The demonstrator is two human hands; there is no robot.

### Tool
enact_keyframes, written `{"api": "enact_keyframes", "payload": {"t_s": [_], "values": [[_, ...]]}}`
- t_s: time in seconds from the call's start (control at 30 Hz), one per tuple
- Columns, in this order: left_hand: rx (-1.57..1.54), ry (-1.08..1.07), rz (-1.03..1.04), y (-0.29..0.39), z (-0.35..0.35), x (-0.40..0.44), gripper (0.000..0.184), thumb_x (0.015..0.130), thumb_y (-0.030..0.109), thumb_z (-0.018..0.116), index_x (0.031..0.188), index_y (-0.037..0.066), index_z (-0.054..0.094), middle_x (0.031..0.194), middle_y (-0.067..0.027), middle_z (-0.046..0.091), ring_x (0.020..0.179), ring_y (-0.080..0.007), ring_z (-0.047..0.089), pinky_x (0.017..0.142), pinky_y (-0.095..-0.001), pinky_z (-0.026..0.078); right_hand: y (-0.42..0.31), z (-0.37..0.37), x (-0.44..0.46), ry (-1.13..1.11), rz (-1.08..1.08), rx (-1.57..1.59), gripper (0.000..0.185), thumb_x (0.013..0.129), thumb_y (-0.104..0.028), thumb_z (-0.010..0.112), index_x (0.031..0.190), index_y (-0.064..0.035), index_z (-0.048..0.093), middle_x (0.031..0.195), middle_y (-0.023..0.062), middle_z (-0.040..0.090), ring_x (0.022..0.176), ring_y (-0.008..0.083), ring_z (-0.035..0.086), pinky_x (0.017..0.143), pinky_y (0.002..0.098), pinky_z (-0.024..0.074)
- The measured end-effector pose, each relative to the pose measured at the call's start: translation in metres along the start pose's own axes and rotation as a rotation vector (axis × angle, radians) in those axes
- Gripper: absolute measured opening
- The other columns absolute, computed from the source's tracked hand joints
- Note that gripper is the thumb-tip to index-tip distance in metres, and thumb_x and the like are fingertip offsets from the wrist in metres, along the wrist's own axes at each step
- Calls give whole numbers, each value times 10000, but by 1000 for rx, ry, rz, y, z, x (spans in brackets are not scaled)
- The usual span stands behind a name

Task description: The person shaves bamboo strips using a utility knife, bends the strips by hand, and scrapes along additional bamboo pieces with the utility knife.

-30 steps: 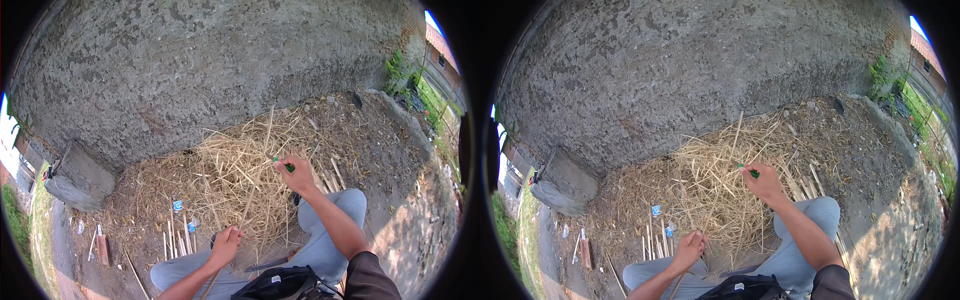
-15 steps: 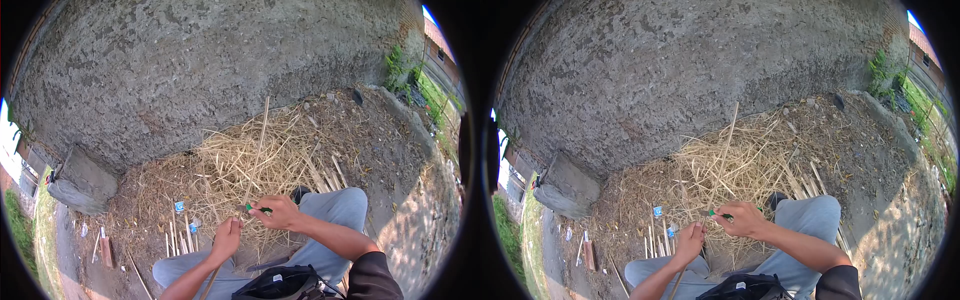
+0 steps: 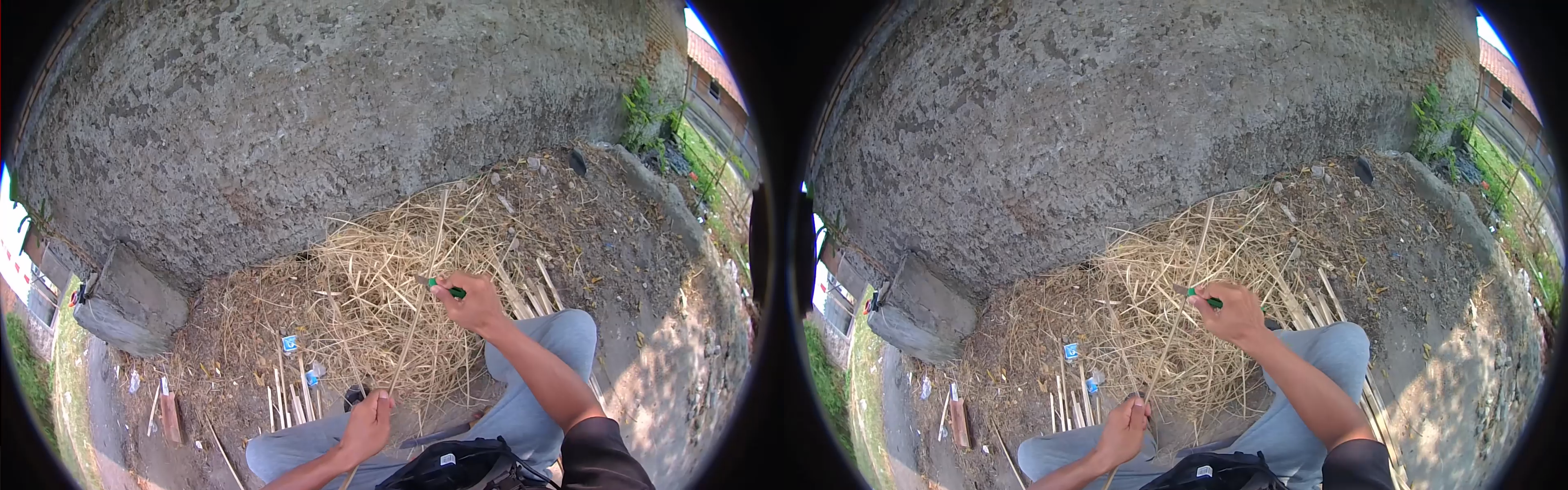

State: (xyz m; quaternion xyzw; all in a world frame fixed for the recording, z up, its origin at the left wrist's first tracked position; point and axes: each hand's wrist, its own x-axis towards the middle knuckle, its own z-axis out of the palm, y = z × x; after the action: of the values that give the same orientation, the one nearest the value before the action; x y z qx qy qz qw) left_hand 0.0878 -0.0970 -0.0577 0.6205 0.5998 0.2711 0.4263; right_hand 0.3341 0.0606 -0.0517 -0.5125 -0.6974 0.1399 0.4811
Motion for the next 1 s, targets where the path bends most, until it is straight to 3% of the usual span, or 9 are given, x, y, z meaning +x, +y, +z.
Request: {"api": "enact_keyframes", "payload": {"t_s": [0.03,0.27,0.4,0.53,0.7,0.8,0.87,0.97,1.0], "values": [[65,20,20,-2,-5,-7,288,1024,193,407,889,-13,557,584,-121,497,514,-213,520,532,-388,412,2,2,0,59,-58,-11,215,836,-249,736,804,-38,719,755,116,706,544,241,636,479,345,466],[280,121,-25,-18,-30,-63,359,1023,335,399,938,38,582,625,-83,509,581,-200,500,559,-363,415,10,22,-1,75,-157,11,209,843,-265,728,817,-58,724,707,101,687,487,238,590,461,368,443],[236,17,-208,9,-48,-103,394,1024,348,355,903,32,556,644,-137,506,609,-241,525,587,-383,422,29,-3,25,-104,401,-120,237,868,-341,680,912,-114,735,657,114,661,579,306,637,544,413,492],[108,-38,-285,15,-57,-134,389,1032,342,364,860,47,550,624,-66,487,587,-189,478,568,-349,400,52,10,16,-72,193,-174,239,879,-327,668,896,-94,719,626,129,635,583,342,619,573,444,489],[-24,123,-275,-2,-77,-172,323,1032,301,421,869,71,579,631,20,434,578,-117,403,542,-306,360,75,-14,26,143,416,-188,231,895,-297,664,869,-71,704,621,118,629,570,314,623,571,440,488],[-111,221,-285,4,-78,-159,286,1028,276,454,903,58,591,628,19,424,589,-78,381,543,-270,345,38,-6,16,-122,420,-90,240,899,-298,663,874,-62,704,642,113,635,562,283,624,560,429,483],[95,184,-33,22,-73,-140,266,1024,260,463,927,48,590,597,15,413,542,-70,345,499,-262,321,5,-4,6,-184,405,-118,252,897,-296,665,882,-48,699,671,108,649,552,263,618,542,412,473],[154,189,-165,-21,-63,-117,242,1015,262,460,888,76,548,572,22,392,469,-76,309,438,-265,290,-17,10,-16,-194,217,83,244,885,-276,681,890,-32,692,709,110,677,599,270,644,569,397,497],[44,129,-259,-16,-64,-103,281,1027,267,455,945,30,583,573,-1,429,501,-88,411,464,-278,358,-23,16,-25,-174,92,212,240,876,-265,691,889,-26,689,755,116,694,635,274,662,591,387,513]]}}
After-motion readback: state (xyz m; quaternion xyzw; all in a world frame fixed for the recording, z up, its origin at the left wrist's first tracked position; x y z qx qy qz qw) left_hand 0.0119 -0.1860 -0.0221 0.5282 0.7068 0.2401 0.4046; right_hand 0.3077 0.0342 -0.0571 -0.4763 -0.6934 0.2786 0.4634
